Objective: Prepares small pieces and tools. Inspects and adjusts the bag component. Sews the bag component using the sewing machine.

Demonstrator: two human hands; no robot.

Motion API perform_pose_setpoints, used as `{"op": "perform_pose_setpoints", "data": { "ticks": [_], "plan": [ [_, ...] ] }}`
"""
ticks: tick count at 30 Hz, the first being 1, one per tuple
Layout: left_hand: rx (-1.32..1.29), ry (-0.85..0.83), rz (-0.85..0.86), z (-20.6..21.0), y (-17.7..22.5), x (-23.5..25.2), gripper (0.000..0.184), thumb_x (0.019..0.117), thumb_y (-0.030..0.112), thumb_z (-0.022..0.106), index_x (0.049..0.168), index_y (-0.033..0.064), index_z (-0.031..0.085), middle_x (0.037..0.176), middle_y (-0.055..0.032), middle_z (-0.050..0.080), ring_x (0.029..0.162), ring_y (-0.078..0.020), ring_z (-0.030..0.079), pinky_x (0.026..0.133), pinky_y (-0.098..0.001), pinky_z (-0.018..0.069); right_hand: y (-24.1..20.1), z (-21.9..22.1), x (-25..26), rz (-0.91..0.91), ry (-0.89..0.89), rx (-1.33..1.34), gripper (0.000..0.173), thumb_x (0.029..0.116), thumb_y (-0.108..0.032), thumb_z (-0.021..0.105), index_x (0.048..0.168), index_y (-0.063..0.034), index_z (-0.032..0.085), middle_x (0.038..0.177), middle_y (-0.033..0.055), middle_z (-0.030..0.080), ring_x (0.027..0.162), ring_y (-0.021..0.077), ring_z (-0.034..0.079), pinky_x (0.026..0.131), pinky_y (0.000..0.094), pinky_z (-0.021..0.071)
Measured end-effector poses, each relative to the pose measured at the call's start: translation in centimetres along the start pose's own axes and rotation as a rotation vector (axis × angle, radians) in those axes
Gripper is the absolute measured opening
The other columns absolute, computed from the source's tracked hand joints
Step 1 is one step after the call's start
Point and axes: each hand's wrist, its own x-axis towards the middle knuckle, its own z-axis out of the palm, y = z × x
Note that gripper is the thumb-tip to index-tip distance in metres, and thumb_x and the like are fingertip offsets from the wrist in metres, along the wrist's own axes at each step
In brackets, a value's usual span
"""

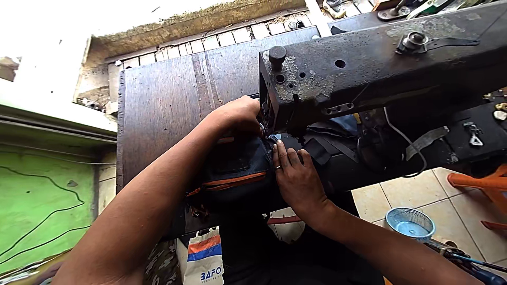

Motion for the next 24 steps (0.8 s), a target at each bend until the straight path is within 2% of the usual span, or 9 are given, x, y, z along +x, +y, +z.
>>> {"op": "perform_pose_setpoints", "data": {
  "ticks": [4, 9, 11, 14, 16, 19, 21, 23, 24],
  "plan": [
    [-0.012, -0.025, -0.054, -1.3, 1.1, -1.0, 0.015, 0.0911, 0.011, 0.076, 0.096, -0.0005, 0.068, 0.09, -0.0147, 0.065, 0.086, -0.0284, 0.062, 0.077, -0.0505, 0.047, -0.2, 0.2, 0.5, 0.012, -0.002, 0.013, 0.037, 0.0958, 0.0, 0.055, 0.13, 0.0005, 0.069, 0.135, 0.0129, 0.067, 0.104, 0.0244, 0.069, 0.092, 0.0421, 0.0486],
    [0.015, -0.028, -0.066, -2.0, 1.4, -0.9, 0.018, 0.0905, 0.012, 0.078, 0.1, -0.0008, 0.069, 0.094, -0.0148, 0.066, 0.088, -0.0282, 0.062, 0.079, -0.0488, 0.0467, -0.4, 0.3, 1.0, 0.026, 0.0, 0.049, 0.034, 0.0942, -0.003, 0.06, 0.126, 0.0004, 0.071, 0.136, 0.0136, 0.067, 0.103, 0.0237, 0.07, 0.088, 0.0395, 0.0508],
    [0.01, -0.018, -0.058, -2.1, 1.5, -0.9, 0.024, 0.0892, 0.01, 0.079, 0.107, -0.0019, 0.068, 0.1, -0.018, 0.067, 0.094, -0.0319, 0.064, 0.084, -0.0517, 0.0475, -0.3, 0.3, 1.0, 0.031, 0.003, 0.061, 0.034, 0.0935, -0.003, 0.061, 0.125, 0.0005, 0.071, 0.136, 0.0133, 0.066, 0.104, 0.0235, 0.07, 0.087, 0.0383, 0.0516],
    [0.01, 0.022, -0.099, -1.6, 1.0, -0.8, 0.031, 0.0899, 0.02, 0.08, 0.11, -0.0003, 0.068, 0.103, -0.0188, 0.068, 0.1, -0.035, 0.065, 0.086, -0.0562, 0.0479, -0.2, 0.4, 0.9, 0.033, 0.012, 0.083, 0.037, 0.0914, -0.003, 0.063, 0.128, 0.0008, 0.07, 0.137, 0.0126, 0.066, 0.105, 0.0234, 0.069, 0.087, 0.0377, 0.0517],
    [0.046, 0.166, -0.045, -0.1, -0.7, -0.9, 0.037, 0.0893, 0.03, 0.081, 0.109, 0.0022, 0.069, 0.104, -0.0183, 0.069, 0.103, -0.0365, 0.066, 0.087, -0.058, 0.0495, -0.1, 0.5, 0.8, 0.037, 0.013, 0.092, 0.039, 0.0913, -0.005, 0.064, 0.13, 0.0006, 0.069, 0.138, 0.0123, 0.065, 0.107, 0.0236, 0.069, 0.088, 0.0383, 0.0518],
    [0.157, 0.595, 0.203, 4.4, -2.7, -3.8, 0.028, 0.095, 0.031, 0.071, 0.103, 0.0039, 0.069, 0.105, -0.0139, 0.067, 0.101, -0.0332, 0.066, 0.085, -0.0522, 0.0543, 0.2, 0.8, 0.8, 0.03, 0.023, 0.13, 0.036, 0.0949, -0.012, 0.063, 0.128, 0.0002, 0.07, 0.139, 0.0127, 0.065, 0.107, 0.0253, 0.069, 0.087, 0.04, 0.0525],
    [0.216, 0.73, 0.349, 8.0, -1.5, -6.3, 0.03, 0.1002, 0.032, 0.06, 0.111, 0.0072, 0.072, 0.119, -0.0109, 0.07, 0.116, -0.0294, 0.065, 0.099, -0.0489, 0.052, 0.4, 1.0, 0.6, 0.037, 0.031, 0.167, 0.038, 0.0973, -0.014, 0.06, 0.132, 0.0009, 0.067, 0.137, 0.013, 0.065, 0.108, 0.0259, 0.068, 0.089, 0.0403, 0.0527],
    [0.28, 0.719, 0.394, 11.5, -0.9, -7.4, 0.037, 0.1033, 0.036, 0.052, 0.121, 0.0133, 0.074, 0.13, -0.0063, 0.069, 0.132, -0.0277, 0.058, 0.116, -0.0499, 0.0403, 0.7, 0.9, 0.6, 0.042, 0.007, 0.211, 0.042, 0.0964, -0.013, 0.061, 0.136, -0.0003, 0.065, 0.139, 0.0126, 0.064, 0.113, 0.0264, 0.067, 0.092, 0.0416, 0.0524],
    [0.305, 0.708, 0.388, 12.6, -1.1, -7.5, 0.038, 0.1042, 0.037, 0.049, 0.121, 0.0146, 0.075, 0.132, -0.0054, 0.069, 0.136, -0.028, 0.055, 0.119, -0.0507, 0.0354, 0.9, 0.7, 0.6, 0.041, -0.025, 0.233, 0.044, 0.0958, -0.011, 0.062, 0.139, -0.0018, 0.063, 0.141, 0.0119, 0.063, 0.116, 0.0268, 0.065, 0.094, 0.0424, 0.0514]
  ]
}}
